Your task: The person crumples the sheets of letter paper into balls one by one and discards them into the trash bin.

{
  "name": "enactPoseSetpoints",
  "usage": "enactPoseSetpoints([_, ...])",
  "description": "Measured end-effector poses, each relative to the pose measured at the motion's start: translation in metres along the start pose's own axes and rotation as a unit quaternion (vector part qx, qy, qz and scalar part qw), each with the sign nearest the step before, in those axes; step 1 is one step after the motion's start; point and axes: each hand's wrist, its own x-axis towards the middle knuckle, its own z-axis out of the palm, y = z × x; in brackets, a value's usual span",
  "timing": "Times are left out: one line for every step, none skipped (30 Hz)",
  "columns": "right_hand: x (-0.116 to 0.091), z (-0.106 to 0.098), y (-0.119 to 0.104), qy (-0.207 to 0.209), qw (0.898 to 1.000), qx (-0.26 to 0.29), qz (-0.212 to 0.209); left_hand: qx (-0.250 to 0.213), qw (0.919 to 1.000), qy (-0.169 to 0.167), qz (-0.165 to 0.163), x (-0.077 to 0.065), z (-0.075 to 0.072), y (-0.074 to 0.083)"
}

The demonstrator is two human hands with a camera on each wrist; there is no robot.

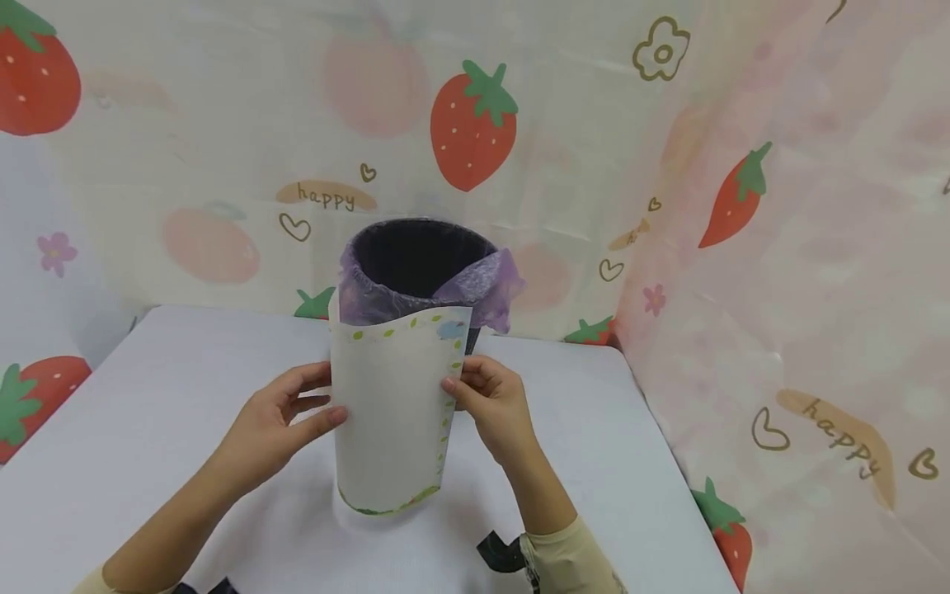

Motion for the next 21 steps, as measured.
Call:
enactPoseSetpoints([0.001, 0.002, 0.0, -0.002, 1.0, 0.003, 0.001, 0.002, 1.0, -0.009, 0.001, 0.0, 0.001, 0.0])
enactPoseSetpoints([0.002, 0.005, 0.0, -0.004, 1.0, 0.003, 0.001, 0.002, 0.9999, -0.015, 0.005, 0.0, 0.002, 0.0])
enactPoseSetpoints([0.003, 0.007, 0.0, -0.007, 1.0, 0.003, 0.001, 0.001, 0.9998, -0.019, 0.011, 0.001, 0.004, 0.0])
enactPoseSetpoints([0.003, 0.01, 0.001, -0.008, 1.0, 0.003, 0.001, -0.002, 0.9996, -0.023, 0.016, 0.001, 0.005, 0.0])
enactPoseSetpoints([0.004, 0.012, 0.001, -0.01, 1.0, 0.0, -0.001, -0.005, 0.9994, -0.027, 0.021, 0.001, 0.007, 0.0])
enactPoseSetpoints([0.005, 0.014, 0.001, -0.01, 1.0, -0.005, -0.003, -0.01, 0.9992, -0.029, 0.023, 0.002, 0.009, 0.0])
enactPoseSetpoints([0.005, 0.016, 0.001, -0.008, 1.0, -0.01, -0.004, -0.014, 0.9991, -0.032, 0.024, 0.003, 0.011, 0.0])
enactPoseSetpoints([0.006, 0.018, 0.001, -0.007, 1.0, -0.016, -0.006, -0.019, 0.999, -0.034, 0.023, 0.003, 0.012, 0.0])
enactPoseSetpoints([0.006, 0.02, 0.001, -0.004, 1.0, -0.023, -0.008, -0.024, 0.9989, -0.036, 0.019, 0.004, 0.013, 0.0])
enactPoseSetpoints([0.007, 0.022, 0.002, 0.0, 1.0, -0.03, -0.009, -0.031, 0.9987, -0.039, 0.015, 0.005, 0.015, 0.0])
enactPoseSetpoints([0.007, 0.023, 0.002, 0.005, 0.999, -0.037, -0.009, -0.036, 0.9985, -0.041, 0.011, 0.006, 0.016, 0.001])
enactPoseSetpoints([0.007, 0.025, 0.002, 0.011, 0.999, -0.041, -0.007, -0.041, 0.9982, -0.042, 0.004, 0.006, 0.017, 0.002])
enactPoseSetpoints([0.007, 0.026, 0.002, 0.017, 0.999, -0.045, -0.004, -0.047, 0.998, -0.042, 0.0, 0.007, 0.018, 0.003])
enactPoseSetpoints([0.008, 0.027, 0.002, 0.023, 0.999, -0.046, -0.002, -0.054, 0.9977, -0.041, -0.003, 0.007, 0.019, 0.004])
enactPoseSetpoints([0.007, 0.028, 0.003, 0.028, 0.999, -0.044, 0.0, -0.059, 0.9975, -0.039, -0.006, 0.008, 0.02, 0.004])
enactPoseSetpoints([0.007, 0.029, 0.003, 0.033, 0.999, -0.042, 0.001, -0.065, 0.9972, -0.036, -0.007, 0.008, 0.02, 0.005])
enactPoseSetpoints([0.006, 0.03, 0.002, 0.037, 0.998, -0.041, 0.001, -0.069, 0.997, -0.033, -0.009, 0.008, 0.021, 0.006])
enactPoseSetpoints([0.006, 0.031, 0.002, 0.04, 0.998, -0.04, -0.002, -0.075, 0.9967, -0.029, -0.012, 0.008, 0.021, 0.007])
enactPoseSetpoints([0.005, 0.033, 0.002, 0.041, 0.998, -0.041, -0.007, -0.079, 0.9965, -0.025, -0.013, 0.008, 0.021, 0.008])
enactPoseSetpoints([0.004, 0.033, 0.002, 0.041, 0.998, -0.043, -0.015, -0.082, 0.9963, -0.021, -0.016, 0.008, 0.022, 0.008])
enactPoseSetpoints([0.003, 0.034, 0.001, 0.039, 0.998, -0.05, -0.022, -0.082, 0.9963, -0.018, -0.019, 0.007, 0.022, 0.008])
